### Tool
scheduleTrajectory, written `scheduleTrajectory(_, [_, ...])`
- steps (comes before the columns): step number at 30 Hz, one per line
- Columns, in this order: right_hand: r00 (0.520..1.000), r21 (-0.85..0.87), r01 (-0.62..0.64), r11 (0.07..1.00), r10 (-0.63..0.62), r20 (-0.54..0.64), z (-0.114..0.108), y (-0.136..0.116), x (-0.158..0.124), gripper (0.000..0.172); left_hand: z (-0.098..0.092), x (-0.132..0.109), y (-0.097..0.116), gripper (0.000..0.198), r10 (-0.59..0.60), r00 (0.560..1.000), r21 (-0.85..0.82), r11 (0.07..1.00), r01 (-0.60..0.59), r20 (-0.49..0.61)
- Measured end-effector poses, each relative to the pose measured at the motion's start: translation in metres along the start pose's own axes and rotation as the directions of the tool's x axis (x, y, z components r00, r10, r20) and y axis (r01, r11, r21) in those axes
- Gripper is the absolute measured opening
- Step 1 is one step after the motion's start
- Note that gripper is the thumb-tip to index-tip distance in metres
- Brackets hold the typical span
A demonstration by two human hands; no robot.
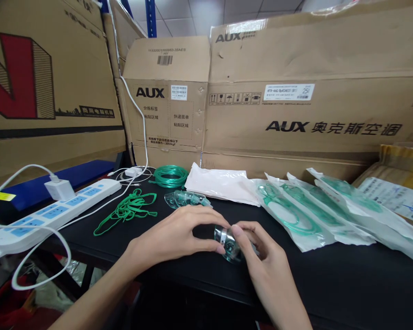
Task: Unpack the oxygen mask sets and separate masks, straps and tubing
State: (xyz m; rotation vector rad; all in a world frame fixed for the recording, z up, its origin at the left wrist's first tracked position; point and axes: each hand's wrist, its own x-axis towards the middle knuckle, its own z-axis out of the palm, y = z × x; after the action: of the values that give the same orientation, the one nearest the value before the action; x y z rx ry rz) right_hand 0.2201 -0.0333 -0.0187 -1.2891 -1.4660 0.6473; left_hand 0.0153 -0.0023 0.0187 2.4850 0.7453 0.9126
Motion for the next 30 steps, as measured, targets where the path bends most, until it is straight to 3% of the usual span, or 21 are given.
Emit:
scheduleTrajectory(4, [0.999, 0.006, 0.018, 1.0, -0.019, 0.03, -0.0011, -0.0045, -0.0012, 0.032, -0.003, 0.0001, -0.0017, 0.034, -0.015, 1.0, 0.016, 1.0, 0.015, 0.003])
scheduleTrajectory(10, [0.989, 0.138, 0.004, 0.99, -0.024, 0.144, 0.0009, -0.0055, -0.0034, 0.044, -0.0086, -0.0019, -0.0063, 0.032, -0.067, 0.997, 0.001, 0.998, 0.067, -0.026])
scheduleTrajectory(19, [0.992, 0.102, 0.03, 0.994, -0.043, 0.119, 0.0015, -0.0006, -0.0007, 0.045, -0.0069, -0.0016, -0.0064, 0.033, -0.097, 0.995, 0.042, 0.994, 0.098, -0.018])
scheduleTrajectory(26, [0.994, 0.129, -0.01, 0.992, -0.004, 0.112, 0.0015, 0.0028, 0.0001, 0.049, -0.0087, -0.0013, -0.0036, 0.034, -0.004, 0.998, 0.017, 1.0, 0.005, -0.055])
scheduleTrajectory(30, [0.995, 0.114, -0.018, 0.993, 0.006, 0.103, 0.0027, -0.0011, -0.0011, 0.049, -0.0079, -0.0012, -0.0025, 0.032, -0.014, 0.997, 0.008, 1.0, 0.014, -0.079])
